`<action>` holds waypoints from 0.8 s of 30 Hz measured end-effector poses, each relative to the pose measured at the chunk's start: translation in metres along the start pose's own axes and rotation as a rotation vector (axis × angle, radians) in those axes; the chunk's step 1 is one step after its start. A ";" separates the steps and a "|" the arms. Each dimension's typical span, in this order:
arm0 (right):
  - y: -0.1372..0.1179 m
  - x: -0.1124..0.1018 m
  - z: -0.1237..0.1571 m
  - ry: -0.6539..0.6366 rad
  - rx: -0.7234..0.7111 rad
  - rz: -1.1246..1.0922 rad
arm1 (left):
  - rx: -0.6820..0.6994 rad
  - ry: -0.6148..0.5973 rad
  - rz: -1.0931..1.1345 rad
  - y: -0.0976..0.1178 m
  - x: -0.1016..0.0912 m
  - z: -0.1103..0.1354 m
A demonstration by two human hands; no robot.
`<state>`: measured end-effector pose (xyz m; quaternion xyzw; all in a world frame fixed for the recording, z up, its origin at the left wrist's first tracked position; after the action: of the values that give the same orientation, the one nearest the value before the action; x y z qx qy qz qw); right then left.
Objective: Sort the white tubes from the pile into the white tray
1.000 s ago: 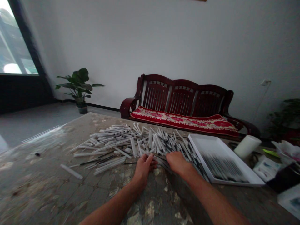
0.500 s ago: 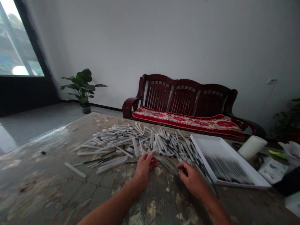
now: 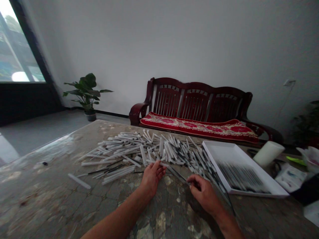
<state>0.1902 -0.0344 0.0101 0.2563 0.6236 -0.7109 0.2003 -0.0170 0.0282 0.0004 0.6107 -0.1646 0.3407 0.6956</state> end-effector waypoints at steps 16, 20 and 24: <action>0.003 -0.001 0.002 0.001 0.038 -0.129 | -0.020 0.016 0.027 0.001 0.000 0.000; 0.002 -0.004 0.003 0.026 0.059 -0.186 | -0.018 0.008 0.016 0.000 0.000 -0.001; 0.002 -0.003 0.002 0.042 0.062 -0.196 | -0.020 -0.007 -0.002 0.000 0.000 -0.002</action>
<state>0.1935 -0.0371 0.0110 0.2149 0.6274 -0.7405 0.1089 -0.0171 0.0298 0.0006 0.6050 -0.1697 0.3362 0.7015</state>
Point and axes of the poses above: each hand's wrist, its own z-axis away from the middle knuckle, its own x-axis out of the palm, y = z × x, the point moved 2 cm from there along -z, towards the middle knuckle, and after that the axes turned 15 degrees about x, right-handed, at the moved point
